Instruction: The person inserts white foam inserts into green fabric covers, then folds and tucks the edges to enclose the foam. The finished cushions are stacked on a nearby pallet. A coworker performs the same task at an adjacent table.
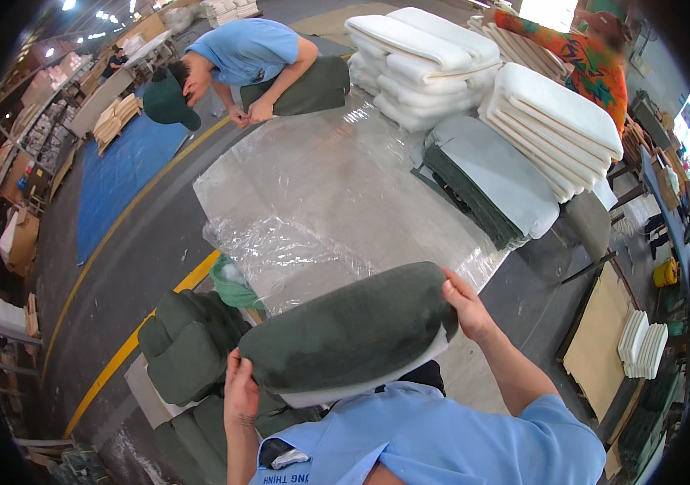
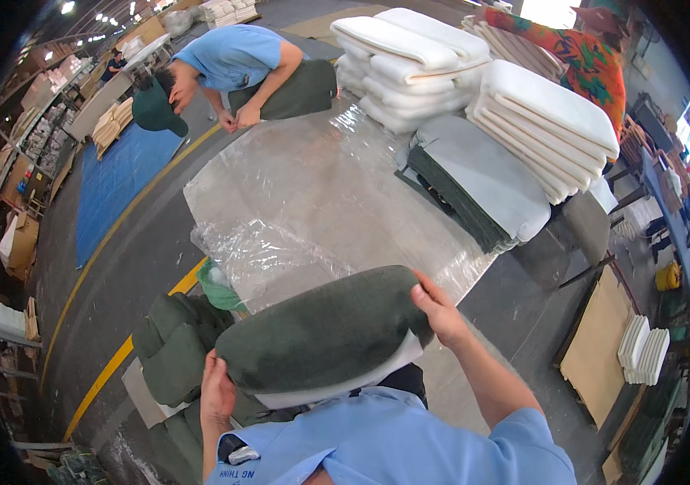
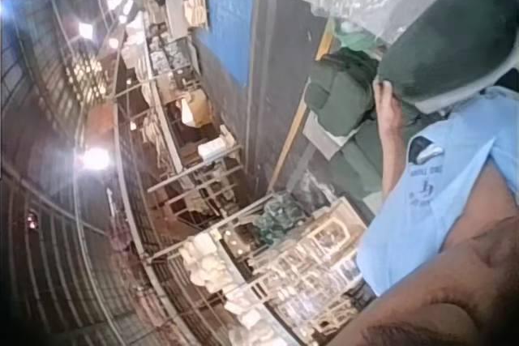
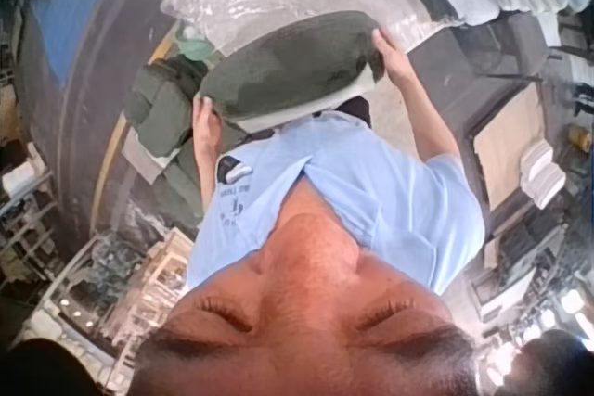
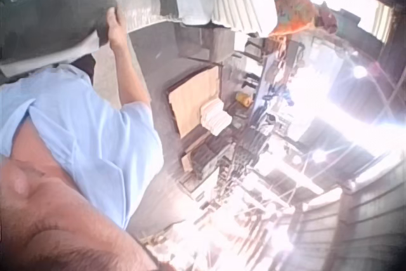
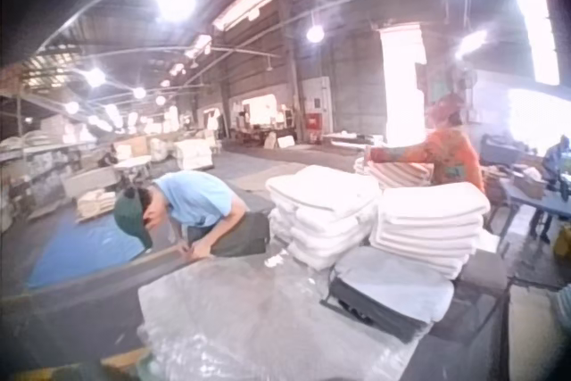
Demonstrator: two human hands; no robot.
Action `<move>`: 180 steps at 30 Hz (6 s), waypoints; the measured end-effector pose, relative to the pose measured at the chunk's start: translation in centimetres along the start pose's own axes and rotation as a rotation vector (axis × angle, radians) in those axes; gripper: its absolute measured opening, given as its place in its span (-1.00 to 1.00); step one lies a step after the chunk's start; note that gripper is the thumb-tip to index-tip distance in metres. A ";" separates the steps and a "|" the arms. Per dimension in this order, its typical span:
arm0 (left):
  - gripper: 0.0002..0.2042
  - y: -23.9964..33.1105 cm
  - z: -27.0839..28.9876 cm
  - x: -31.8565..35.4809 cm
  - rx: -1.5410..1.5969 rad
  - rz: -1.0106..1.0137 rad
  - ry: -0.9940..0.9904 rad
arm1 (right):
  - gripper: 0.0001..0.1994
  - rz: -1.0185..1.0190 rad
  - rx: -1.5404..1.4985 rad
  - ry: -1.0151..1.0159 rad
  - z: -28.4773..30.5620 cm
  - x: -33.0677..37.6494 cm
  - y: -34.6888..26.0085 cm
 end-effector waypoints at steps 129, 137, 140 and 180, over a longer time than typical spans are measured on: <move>-0.28 -4.0 -1.1 4.8 -0.069 -0.103 0.045 | -0.60 0.163 0.112 0.290 0.3 -0.4 3.0; -0.48 -4.0 -3.0 4.8 -0.595 -0.031 -0.232 | -0.57 0.153 0.187 0.298 0.5 -0.6 4.3; -0.54 -3.8 -1.4 3.2 -0.614 0.147 -0.408 | -0.59 0.092 0.160 0.210 0.4 -1.2 3.8; -0.35 -7.4 -12.0 6.3 -1.306 -0.006 -1.161 | -0.41 0.142 1.583 -0.564 -10.8 8.2 6.3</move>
Point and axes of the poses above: each hand's wrist, its own x-axis away from the middle knuckle, its own z-axis out of the back of the hand, y = z × x, the point moved 2 cm from there along -x, towards the middle knuckle, and after that the axes turned 11 degrees about -z, right-handed, at the moved point
